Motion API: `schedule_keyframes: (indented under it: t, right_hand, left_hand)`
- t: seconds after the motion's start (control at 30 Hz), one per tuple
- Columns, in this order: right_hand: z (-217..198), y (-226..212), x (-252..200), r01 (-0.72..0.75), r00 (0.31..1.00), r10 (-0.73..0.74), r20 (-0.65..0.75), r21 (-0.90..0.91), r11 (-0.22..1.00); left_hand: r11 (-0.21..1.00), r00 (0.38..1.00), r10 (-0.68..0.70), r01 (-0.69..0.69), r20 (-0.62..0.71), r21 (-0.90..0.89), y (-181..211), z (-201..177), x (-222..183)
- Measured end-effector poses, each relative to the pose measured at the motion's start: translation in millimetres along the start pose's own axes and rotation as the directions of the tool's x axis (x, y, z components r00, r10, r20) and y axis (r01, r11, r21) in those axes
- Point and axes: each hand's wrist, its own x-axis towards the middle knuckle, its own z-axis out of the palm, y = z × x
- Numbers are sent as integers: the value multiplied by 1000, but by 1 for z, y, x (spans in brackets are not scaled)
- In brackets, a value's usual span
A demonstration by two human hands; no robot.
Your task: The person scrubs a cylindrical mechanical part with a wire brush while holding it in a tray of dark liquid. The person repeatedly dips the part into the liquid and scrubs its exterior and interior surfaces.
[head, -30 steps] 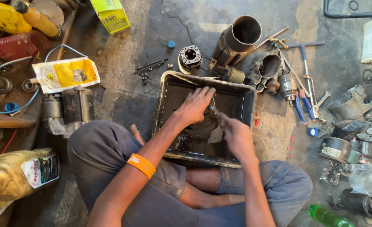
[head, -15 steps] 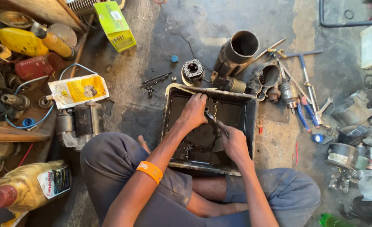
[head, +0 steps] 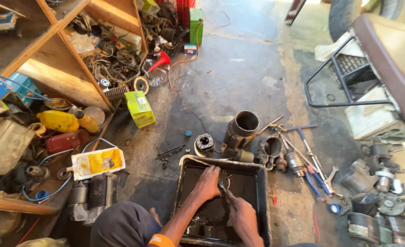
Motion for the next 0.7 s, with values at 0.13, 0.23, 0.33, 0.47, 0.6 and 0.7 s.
schedule_keyframes:
  t: [0.13, 0.23, 0.33, 0.47, 0.6, 0.7]
  right_hand:
    - [-1, 6, -9, 4, 996, -4, -85, -6, 1000]
    - [-2, 0, -9, 0, 996, 2, -86, 30, 1000]
    - [-7, -1, -11, 12, 997, -8, -72, 53, 999]
    - [-11, -9, -15, -46, 999, 46, -15, -8, 999]
    - [-16, -21, -10, -166, 985, 166, 48, -4, 986]
    - [-20, -22, -10, -163, 984, 167, 63, -58, 985]
  left_hand:
    - [1000, 1000, -10, 11, 20, -28, 9, -4, -9]
    - [997, 990, -81, 82, 113, -8, 12, -15, -4]
    - [995, 989, -101, 100, 106, 11, 13, -10, 0]
    - [997, 993, -76, 73, 89, 41, 8, -1, -4]
    - [995, 990, -93, 90, 109, 37, 3, 1, -2]
    - [998, 997, -47, 44, 54, 51, 3, 1, -2]
